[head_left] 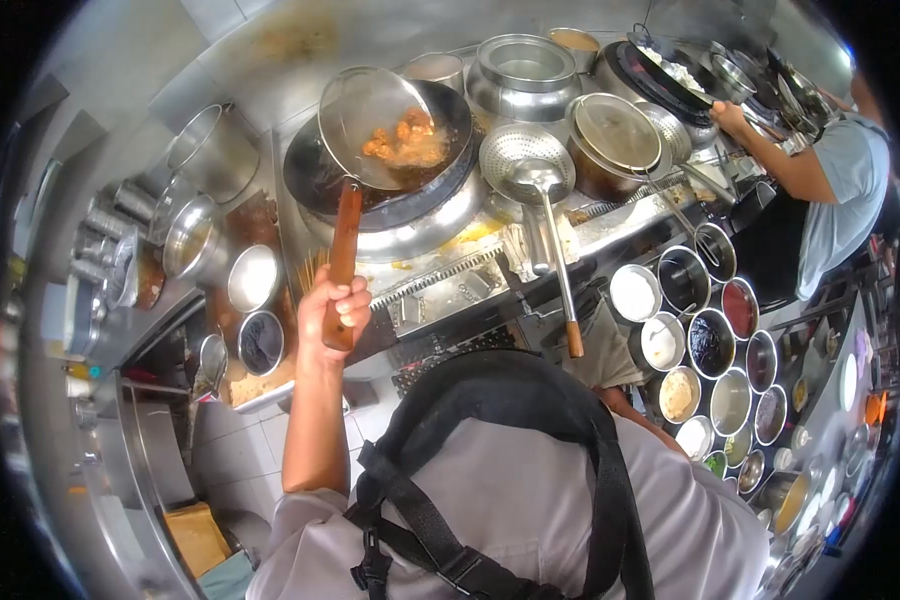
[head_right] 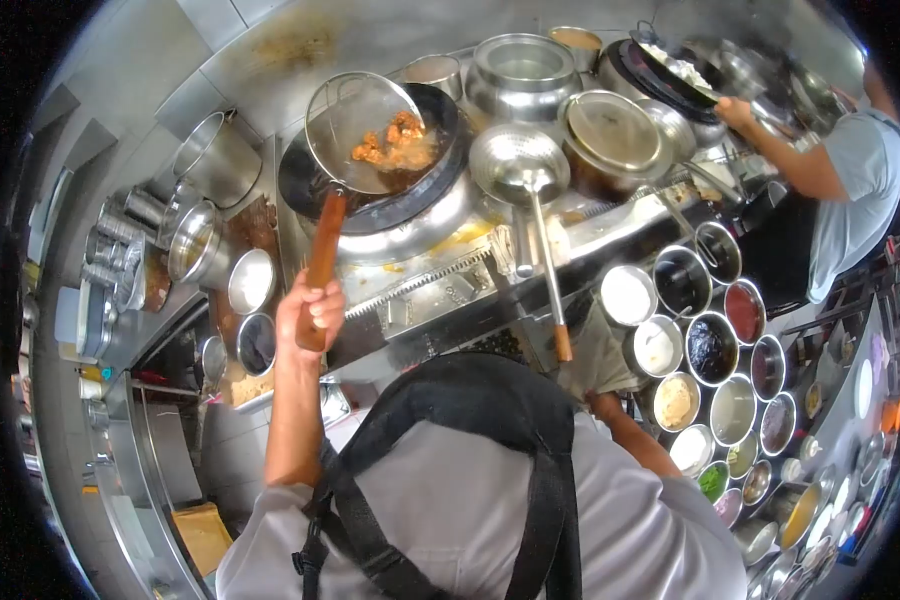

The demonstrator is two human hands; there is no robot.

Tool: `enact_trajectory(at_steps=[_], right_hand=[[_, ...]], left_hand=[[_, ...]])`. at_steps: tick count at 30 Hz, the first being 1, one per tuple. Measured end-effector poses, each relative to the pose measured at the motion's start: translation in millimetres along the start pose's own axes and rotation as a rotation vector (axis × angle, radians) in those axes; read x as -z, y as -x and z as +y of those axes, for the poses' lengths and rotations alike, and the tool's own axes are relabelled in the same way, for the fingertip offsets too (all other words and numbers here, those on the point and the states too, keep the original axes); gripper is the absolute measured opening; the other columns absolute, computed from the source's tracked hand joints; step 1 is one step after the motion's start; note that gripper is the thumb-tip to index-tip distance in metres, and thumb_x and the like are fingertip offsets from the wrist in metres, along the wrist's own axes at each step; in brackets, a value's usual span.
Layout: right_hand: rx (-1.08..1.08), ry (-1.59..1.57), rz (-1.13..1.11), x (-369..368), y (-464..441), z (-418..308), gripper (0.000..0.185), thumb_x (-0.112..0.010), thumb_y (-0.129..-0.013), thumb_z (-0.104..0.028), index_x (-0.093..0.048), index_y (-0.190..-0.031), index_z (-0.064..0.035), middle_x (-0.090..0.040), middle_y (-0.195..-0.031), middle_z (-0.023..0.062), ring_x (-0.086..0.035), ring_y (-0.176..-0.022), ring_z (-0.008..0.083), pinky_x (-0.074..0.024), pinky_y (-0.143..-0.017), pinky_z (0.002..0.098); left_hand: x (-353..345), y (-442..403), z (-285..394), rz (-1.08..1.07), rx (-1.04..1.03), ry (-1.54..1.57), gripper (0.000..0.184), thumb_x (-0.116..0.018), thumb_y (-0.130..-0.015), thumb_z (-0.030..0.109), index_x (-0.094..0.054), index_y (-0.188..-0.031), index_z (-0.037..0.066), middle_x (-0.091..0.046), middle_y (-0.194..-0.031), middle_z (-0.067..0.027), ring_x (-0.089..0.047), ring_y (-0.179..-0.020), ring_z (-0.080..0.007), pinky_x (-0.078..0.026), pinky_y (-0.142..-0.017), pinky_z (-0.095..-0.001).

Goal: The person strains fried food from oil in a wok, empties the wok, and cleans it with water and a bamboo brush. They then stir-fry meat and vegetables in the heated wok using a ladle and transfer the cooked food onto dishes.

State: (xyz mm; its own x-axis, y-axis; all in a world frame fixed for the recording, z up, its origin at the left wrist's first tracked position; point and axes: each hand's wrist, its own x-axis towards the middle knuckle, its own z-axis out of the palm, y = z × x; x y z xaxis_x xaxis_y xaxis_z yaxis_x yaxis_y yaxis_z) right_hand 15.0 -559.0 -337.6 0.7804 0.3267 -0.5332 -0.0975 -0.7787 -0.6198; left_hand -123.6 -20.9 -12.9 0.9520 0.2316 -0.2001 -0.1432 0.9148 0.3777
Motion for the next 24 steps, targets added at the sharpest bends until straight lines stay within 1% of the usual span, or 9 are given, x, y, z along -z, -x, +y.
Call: enact_trajectory(at_steps=[3,6,9,12,14,17,18,20,24], right_hand=[[-0.148,0.059,-0.069,6,4,-12,0.042,-0.056,-0.091,-0.047,-0.069,-0.094,-0.0071,-0.063,-0.071,0.0075,-0.06,-0.056,0.0188,-0.0489,-0.052,0.033],[-0.106,0.034,-0.106,9,9,-19,0.034,-0.055,-0.093,-0.039,-0.069,-0.095,-0.0077,-0.066,-0.078,0.0084,-0.064,-0.063,0.0195,-0.0509,-0.054,0.0347],[-0.072,0.279,-0.247,5,4,-10,0.025,-0.058,-0.092,-0.028,-0.068,-0.102,-0.0084,-0.068,-0.085,0.0112,-0.067,-0.07,0.0213,-0.0527,-0.056,0.0362],[0.2,0.618,-0.286,-9,4,14,0.03,-0.063,-0.088,-0.024,-0.063,-0.112,-0.0068,-0.068,-0.085,0.0152,-0.068,-0.071,0.025,-0.054,-0.058,0.0382],[-0.194,0.199,-0.044,-20,21,15,0.042,-0.067,-0.086,-0.026,-0.056,-0.12,-0.0046,-0.068,-0.087,0.0192,-0.068,-0.072,0.0292,-0.0544,-0.059,0.0379],[-0.223,0.169,-0.055,-23,37,15,0.05,-0.069,-0.085,-0.032,-0.053,-0.122,-0.0022,-0.068,-0.09,0.0212,-0.068,-0.078,0.0307,-0.0544,-0.067,0.0407],[-0.224,0.17,-0.053,-40,25,54,0.05,-0.069,-0.085,-0.032,-0.053,-0.122,-0.0022,-0.068,-0.09,0.0212,-0.068,-0.078,0.0307,-0.0544,-0.067,0.0407],[0.118,0.414,0.104,-70,5,114,0.053,-0.07,-0.084,-0.035,-0.052,-0.122,-0.0016,-0.068,-0.092,0.0213,-0.068,-0.083,0.0289,-0.0529,-0.076,0.0429],[-0.113,0.182,-0.085,-62,31,78,0.05,-0.07,-0.085,-0.033,-0.052,-0.122,-0.0038,-0.068,-0.091,0.017,-0.066,-0.084,0.0247,-0.0516,-0.078,0.0422]], left_hand=[[-8,6,-13,0.085,-0.114,-0.208,0.046,-0.047,-0.076,-0.007,-0.045,-0.117,0.014,-0.048,-0.086,-0.0122,-0.044,-0.056,-0.0128,-0.039,-0.043,-0.0232],[-12,3,-23,0.171,-0.197,-0.442,0.05,-0.047,-0.076,-0.007,-0.044,-0.12,0.014,-0.048,-0.082,-0.01,-0.043,-0.055,-0.0123,-0.038,-0.041,-0.0236],[-23,2,-27,0.207,-0.278,-0.58,0.052,-0.046,-0.075,-0.008,-0.043,-0.122,0.015,-0.048,-0.08,-0.008,-0.044,-0.053,-0.0112,-0.036,-0.04,-0.0228],[-33,7,-22,0.209,-0.353,-0.675,0.054,-0.046,-0.075,-0.01,-0.042,-0.122,0.015,-0.049,-0.082,-0.0079,-0.044,-0.051,-0.0109,-0.035,-0.039,-0.0224],[-35,10,-19,0.209,-0.379,-0.705,0.054,-0.046,-0.075,-0.01,-0.042,-0.122,0.014,-0.049,-0.083,-0.0078,-0.044,-0.05,-0.0108,-0.035,-0.039,-0.0223],[-27,10,-15,0.282,-0.323,-0.737,0.055,-0.046,-0.074,-0.01,-0.041,-0.122,0.015,-0.049,-0.084,-0.0081,-0.044,-0.049,-0.011,-0.034,-0.038,-0.0228],[-16,7,-15,0.283,-0.256,-0.695,0.055,-0.047,-0.074,-0.01,-0.041,-0.122,0.015,-0.049,-0.083,-0.008,-0.044,-0.049,-0.0111,-0.034,-0.037,-0.0227],[-7,9,-11,0.273,-0.188,-0.653,0.054,-0.047,-0.074,-0.009,-0.041,-0.122,0.015,-0.049,-0.083,-0.0079,-0.045,-0.049,-0.0112,-0.033,-0.037,-0.0227],[-5,29,6,0.215,-0.365,-0.662,0.053,-0.047,-0.073,-0.008,-0.04,-0.121,0.014,-0.049,-0.08,-0.0077,-0.044,-0.048,-0.0108,-0.033,-0.036,-0.0225]])
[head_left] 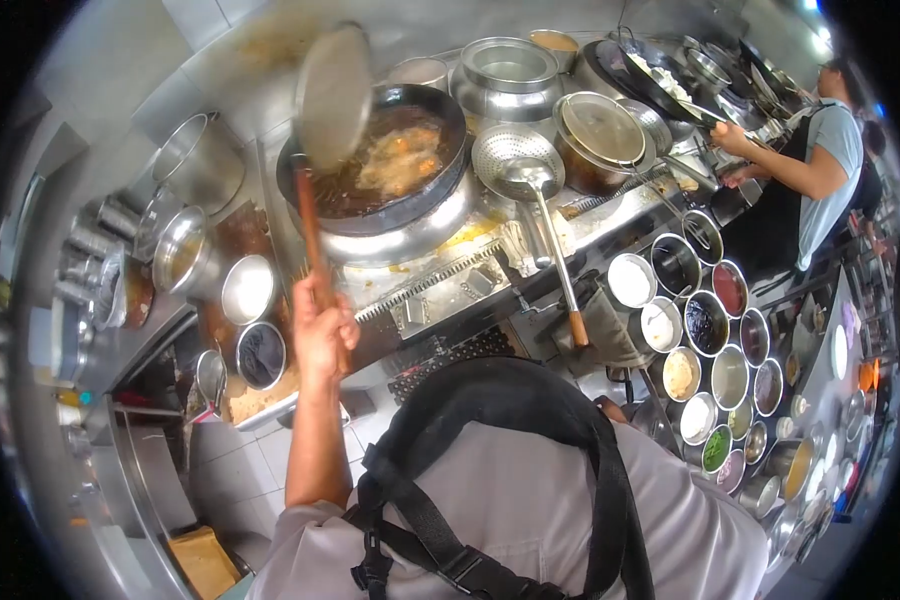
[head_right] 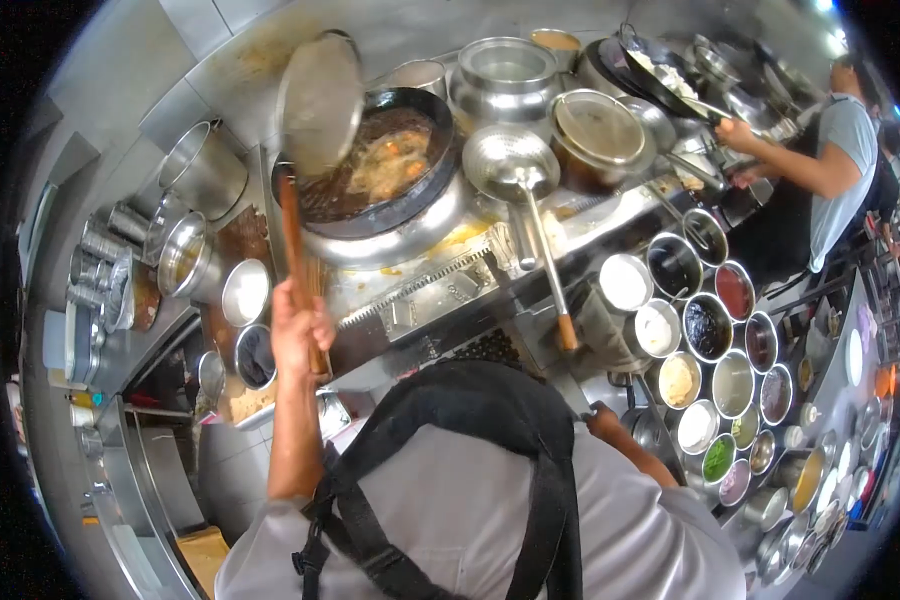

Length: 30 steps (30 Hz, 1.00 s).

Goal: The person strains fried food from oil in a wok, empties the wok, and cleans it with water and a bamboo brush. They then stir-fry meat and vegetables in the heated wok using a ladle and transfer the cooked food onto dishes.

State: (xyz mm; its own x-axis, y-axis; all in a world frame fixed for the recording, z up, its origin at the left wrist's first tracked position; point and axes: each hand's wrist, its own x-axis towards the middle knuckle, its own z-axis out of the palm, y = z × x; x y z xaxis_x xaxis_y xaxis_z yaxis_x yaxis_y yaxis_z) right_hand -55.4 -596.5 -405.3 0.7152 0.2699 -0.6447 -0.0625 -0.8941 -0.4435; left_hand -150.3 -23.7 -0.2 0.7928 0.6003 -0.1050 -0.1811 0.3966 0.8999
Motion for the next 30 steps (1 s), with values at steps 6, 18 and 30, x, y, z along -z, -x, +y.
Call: enact_trajectory(at_steps=[6,18,30], right_hand=[[-0.151,-0.349,0.023,15,42,-89,0.04,-0.065,-0.089,-0.027,-0.053,-0.121,-0.0056,-0.065,-0.084,0.0113,-0.064,-0.069,0.0202,-0.052,-0.058,0.0342],[0.24,-0.806,0.383,124,13,-229,0.032,-0.051,-0.099,-0.037,-0.058,-0.104,-0.0057,-0.059,-0.079,0.0038,-0.056,-0.067,0.0126,-0.046,-0.057,0.0283],[0.436,-0.693,-0.14,166,-32,-268,0.026,-0.056,-0.098,-0.031,-0.053,-0.102,-0.0047,-0.057,-0.08,0.004,-0.054,-0.07,0.0119,-0.046,-0.063,0.0279]], left_hand=[[48,-23,39,0.087,0.022,0.03,0.042,-0.046,-0.076,-0.005,-0.041,-0.114,0.011,-0.046,-0.077,-0.0066,-0.044,-0.052,-0.0106,-0.037,-0.039,-0.023],[-7,-62,55,-0.207,0.719,0.939,0.042,-0.055,-0.078,-0.005,-0.036,-0.113,-0.017,-0.049,-0.09,-0.0152,-0.052,-0.071,-0.0163,-0.048,-0.061,-0.0261],[-84,-84,-1,-0.2,0.479,1.237,0.04,-0.049,-0.075,-0.008,-0.035,-0.112,-0.015,-0.046,-0.094,-0.0152,-0.052,-0.07,-0.0168,-0.049,-0.059,-0.0267]])
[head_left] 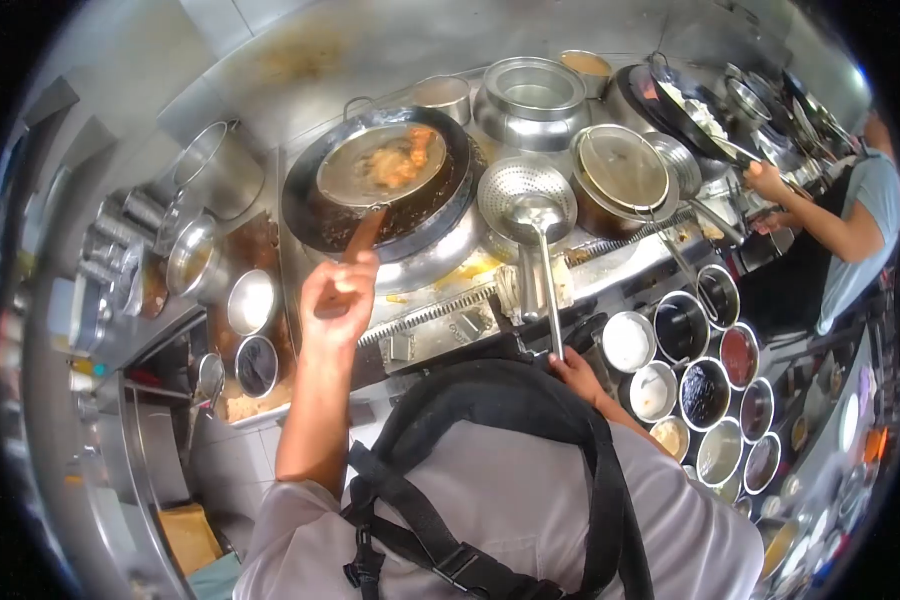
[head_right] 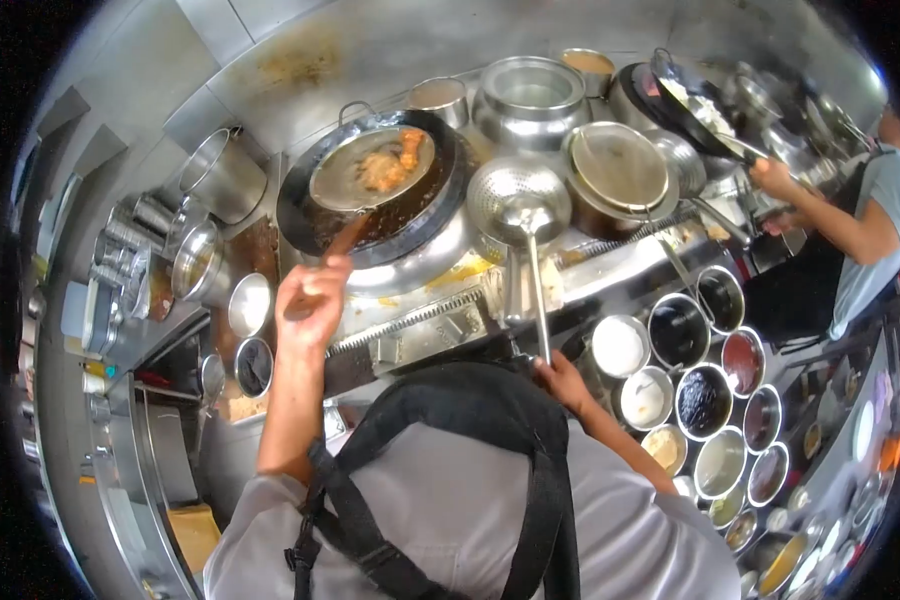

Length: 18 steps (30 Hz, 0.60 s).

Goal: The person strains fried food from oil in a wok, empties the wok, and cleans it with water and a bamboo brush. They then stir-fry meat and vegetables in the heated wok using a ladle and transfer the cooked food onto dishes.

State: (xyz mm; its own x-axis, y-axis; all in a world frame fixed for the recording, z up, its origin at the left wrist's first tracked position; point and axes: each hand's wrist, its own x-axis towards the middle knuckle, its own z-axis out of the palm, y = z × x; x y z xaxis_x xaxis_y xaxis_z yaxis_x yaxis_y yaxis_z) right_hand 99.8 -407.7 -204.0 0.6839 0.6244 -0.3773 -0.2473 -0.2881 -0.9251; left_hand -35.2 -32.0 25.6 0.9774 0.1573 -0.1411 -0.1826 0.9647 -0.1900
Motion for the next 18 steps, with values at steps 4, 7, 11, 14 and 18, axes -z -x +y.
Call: enact_trajectory(at_steps=[4,7,11,14,18], right_hand=[[0.001,0.009,-0.071,11,1,-10,0.032,-0.057,-0.097,-0.032,-0.056,-0.11,-0.0033,-0.058,-0.083,0.0021,-0.053,-0.074,0.0102,-0.0451,-0.066,0.0266],[-0.045,-0.019,-0.14,18,-6,-3,0.034,-0.058,-0.096,-0.031,-0.056,-0.116,-0.0028,-0.059,-0.088,0.0022,-0.054,-0.078,0.01,-0.0458,-0.069,0.0262],[-0.097,0.023,-0.176,18,-10,-5,0.036,-0.058,-0.096,-0.031,-0.055,-0.118,-0.003,-0.06,-0.092,0.0028,-0.054,-0.081,0.0096,-0.0464,-0.072,0.0258],[-0.096,-0.085,-0.115,12,-12,2,0.027,-0.056,-0.098,-0.024,-0.056,-0.115,-0.003,-0.057,-0.088,-0.0016,-0.051,-0.082,0.0073,-0.0449,-0.074,0.0252],[-0.124,-0.194,-0.119,14,-10,4,0.029,-0.056,-0.098,-0.022,-0.055,-0.12,-0.0029,-0.059,-0.09,-0.0014,-0.053,-0.083,0.0076,-0.0456,-0.075,0.0249]], left_hand=[[-15,16,-36,0.006,-0.063,-0.144,0.032,-0.049,-0.077,-0.005,-0.04,-0.107,-0.013,-0.048,-0.085,-0.0116,-0.051,-0.068,-0.0155,-0.047,-0.058,-0.0264],[5,11,-15,0.082,-0.1,-0.142,0.029,-0.046,-0.075,-0.004,-0.041,-0.103,-0.013,-0.047,-0.083,-0.0137,-0.049,-0.065,-0.0146,-0.045,-0.056,-0.0261],[2,-3,-10,0.335,-0.197,-0.468,0.031,-0.048,-0.076,-0.003,-0.041,-0.104,-0.014,-0.048,-0.074,-0.0084,-0.051,-0.063,-0.0154,-0.047,-0.057,-0.0255],[0,-14,2,0.42,-0.204,-0.665,0.029,-0.049,-0.075,-0.003,-0.043,-0.101,-0.014,-0.049,-0.073,-0.009,-0.051,-0.062,-0.0148,-0.047,-0.056,-0.0238],[-2,-23,13,0.351,-0.054,-0.497,0.033,-0.05,-0.076,-0.003,-0.042,-0.105,-0.016,-0.052,-0.074,-0.0099,-0.052,-0.063,-0.0147,-0.047,-0.054,-0.0224]])
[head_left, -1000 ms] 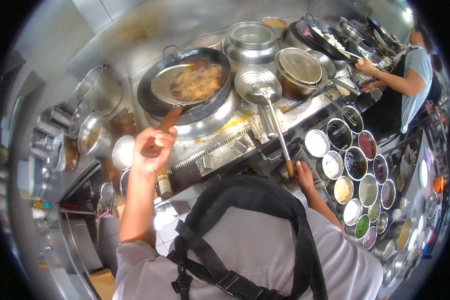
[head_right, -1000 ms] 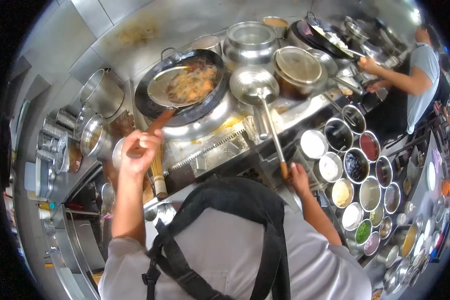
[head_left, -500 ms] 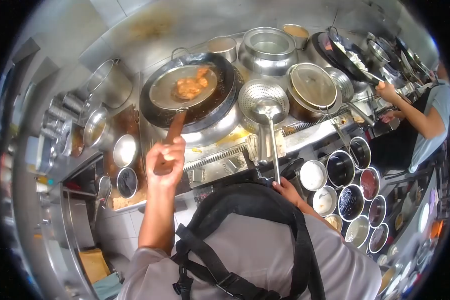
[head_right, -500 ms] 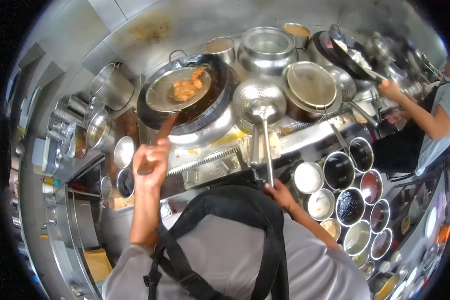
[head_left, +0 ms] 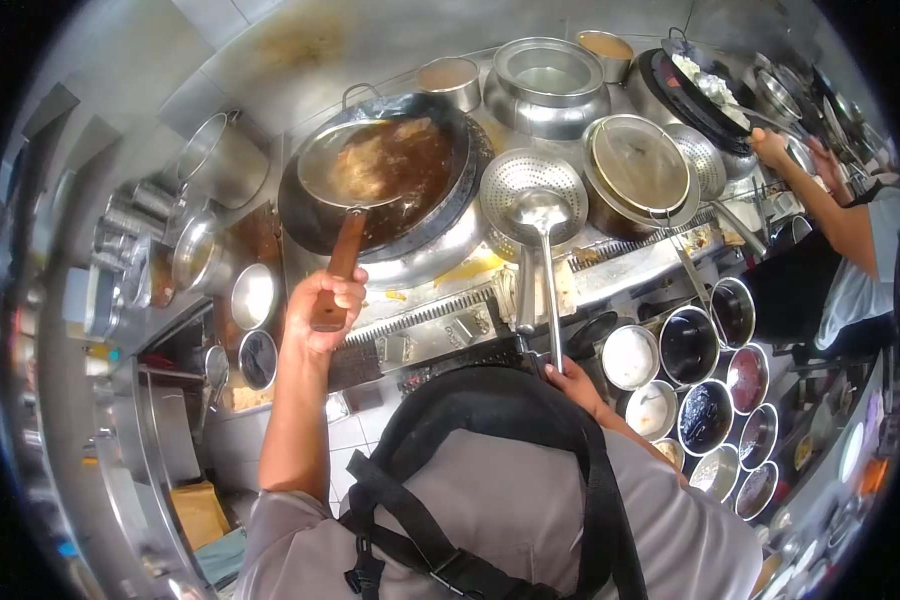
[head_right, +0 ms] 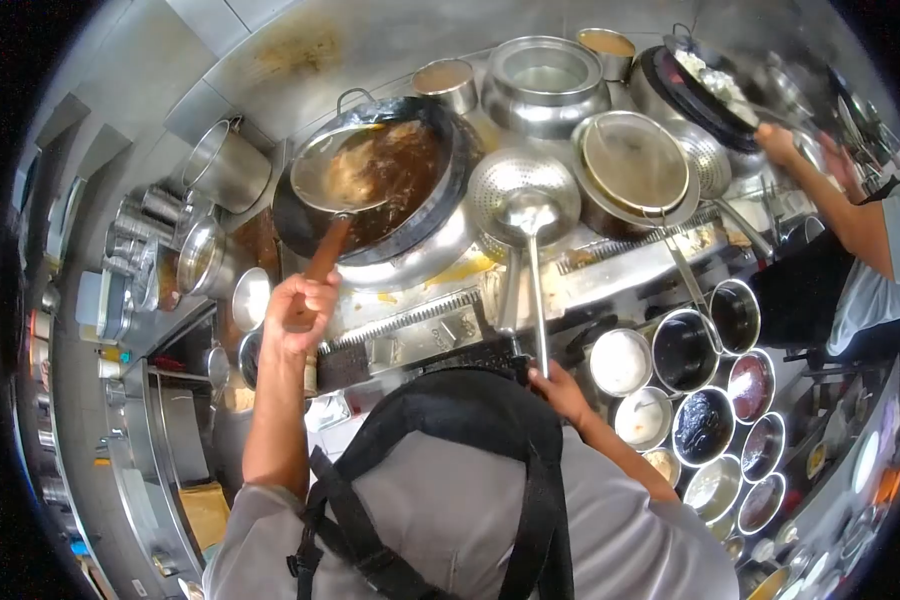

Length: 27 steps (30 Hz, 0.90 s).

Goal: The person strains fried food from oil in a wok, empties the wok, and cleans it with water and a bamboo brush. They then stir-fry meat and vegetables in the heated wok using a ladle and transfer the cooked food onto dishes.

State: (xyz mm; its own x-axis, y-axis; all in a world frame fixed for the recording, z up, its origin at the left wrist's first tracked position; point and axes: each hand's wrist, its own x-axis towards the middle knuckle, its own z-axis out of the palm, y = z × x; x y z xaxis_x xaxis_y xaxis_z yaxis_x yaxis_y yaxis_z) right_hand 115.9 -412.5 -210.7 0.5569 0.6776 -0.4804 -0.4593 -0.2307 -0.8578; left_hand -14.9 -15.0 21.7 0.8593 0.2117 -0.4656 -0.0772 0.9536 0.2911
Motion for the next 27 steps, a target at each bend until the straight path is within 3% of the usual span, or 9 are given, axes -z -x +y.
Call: enact_trajectory(at_steps=[2,5,11,17,20,21,23,26,27], right_hand=[[-0.011,-0.028,-0.024,4,1,5,0.028,-0.056,-0.098,-0.021,-0.056,-0.119,-0.0032,-0.059,-0.09,-0.0013,-0.053,-0.083,0.0077,-0.0459,-0.076,0.0247],[-0.044,-0.152,-0.029,6,3,11,0.026,-0.056,-0.098,-0.02,-0.055,-0.119,-0.0042,-0.058,-0.088,-0.0013,-0.053,-0.081,0.0077,-0.0456,-0.074,0.0237],[-0.026,-0.043,0.013,4,8,7,0.021,-0.06,-0.096,-0.023,-0.054,-0.109,-0.0074,-0.056,-0.082,-0.0011,-0.052,-0.074,0.0074,-0.0435,-0.066,0.0228],[-0.063,-0.188,0.045,0,18,10,0.022,-0.06,-0.096,-0.024,-0.055,-0.11,-0.0069,-0.056,-0.081,-0.001,-0.052,-0.073,0.0076,-0.0443,-0.067,0.0241],[-0.003,-0.17,0.084,-6,23,7,0.023,-0.061,-0.096,-0.025,-0.056,-0.11,-0.0067,-0.056,-0.082,-0.0007,-0.053,-0.073,0.0083,-0.0449,-0.066,0.0247],[0.009,-0.107,0.106,-7,21,9,0.024,-0.061,-0.095,-0.025,-0.056,-0.11,-0.0065,-0.058,-0.083,-0.0004,-0.054,-0.073,0.0088,-0.0451,-0.066,0.025],[0.027,-0.035,0.141,-10,19,11,0.025,-0.062,-0.095,-0.026,-0.056,-0.11,-0.0064,-0.059,-0.084,0.0,-0.054,-0.073,0.0094,-0.0454,-0.066,0.0252],[0.072,0.144,0.204,-16,20,1,0.029,-0.064,-0.092,-0.024,-0.055,-0.112,-0.0045,-0.06,-0.082,0.0036,-0.056,-0.07,0.0116,-0.046,-0.062,0.0271],[0.115,0.425,0.35,-21,22,-12,0.031,-0.065,-0.091,-0.022,-0.053,-0.113,-0.0038,-0.06,-0.08,0.0058,-0.056,-0.067,0.0131,-0.046,-0.059,0.0286]], left_hand=[[-4,-6,2,-0.005,-0.031,-0.083,0.033,-0.047,-0.074,-0.005,-0.043,-0.105,-0.014,-0.051,-0.087,-0.0138,-0.05,-0.062,-0.0147,-0.046,-0.053,-0.0232],[1,-23,9,-0.021,0.058,-0.017,0.035,-0.047,-0.073,-0.006,-0.041,-0.107,-0.013,-0.051,-0.088,-0.0141,-0.05,-0.062,-0.0155,-0.047,-0.054,-0.0239],[-37,-35,-25,-0.041,0.082,0.155,0.032,-0.049,-0.074,-0.005,-0.041,-0.105,-0.012,-0.05,-0.078,-0.0102,-0.051,-0.064,-0.0168,-0.046,-0.056,-0.0256],[-24,-28,-23,-0.073,0.06,0.134,0.025,-0.053,-0.08,-0.001,-0.044,-0.099,-0.013,-0.05,-0.077,-0.0112,-0.053,-0.065,-0.017,-0.047,-0.057,-0.0241],[18,-28,-2,-0.265,0.086,0.111,0.039,-0.054,-0.086,0.003,-0.041,-0.118,-0.016,-0.053,-0.097,-0.0186,-0.058,-0.077,-0.0197,-0.053,-0.064,-0.0275],[19,-22,2,-0.278,0.098,0.105,0.039,-0.054,-0.086,0.003,-0.041,-0.118,-0.016,-0.053,-0.097,-0.0186,-0.058,-0.077,-0.0197,-0.053,-0.064,-0.0275],[23,-10,6,-0.075,-0.032,0.073,0.045,-0.055,-0.087,0.006,-0.039,-0.123,-0.015,-0.053,-0.104,-0.0234,-0.058,-0.08,-0.0224,-0.054,-0.067,-0.0283],[21,-7,18,-0.043,0.049,0.113,0.048,-0.055,-0.087,0.006,-0.037,-0.126,-0.015,-0.053,-0.109,-0.0256,-0.058,-0.08,-0.0235,-0.055,-0.067,-0.0283],[23,-11,23,-0.058,0.042,0.128,0.048,-0.055,-0.087,0.006,-0.037,-0.126,-0.015,-0.053,-0.109,-0.0256,-0.058,-0.08,-0.0235,-0.055,-0.067,-0.0283]])
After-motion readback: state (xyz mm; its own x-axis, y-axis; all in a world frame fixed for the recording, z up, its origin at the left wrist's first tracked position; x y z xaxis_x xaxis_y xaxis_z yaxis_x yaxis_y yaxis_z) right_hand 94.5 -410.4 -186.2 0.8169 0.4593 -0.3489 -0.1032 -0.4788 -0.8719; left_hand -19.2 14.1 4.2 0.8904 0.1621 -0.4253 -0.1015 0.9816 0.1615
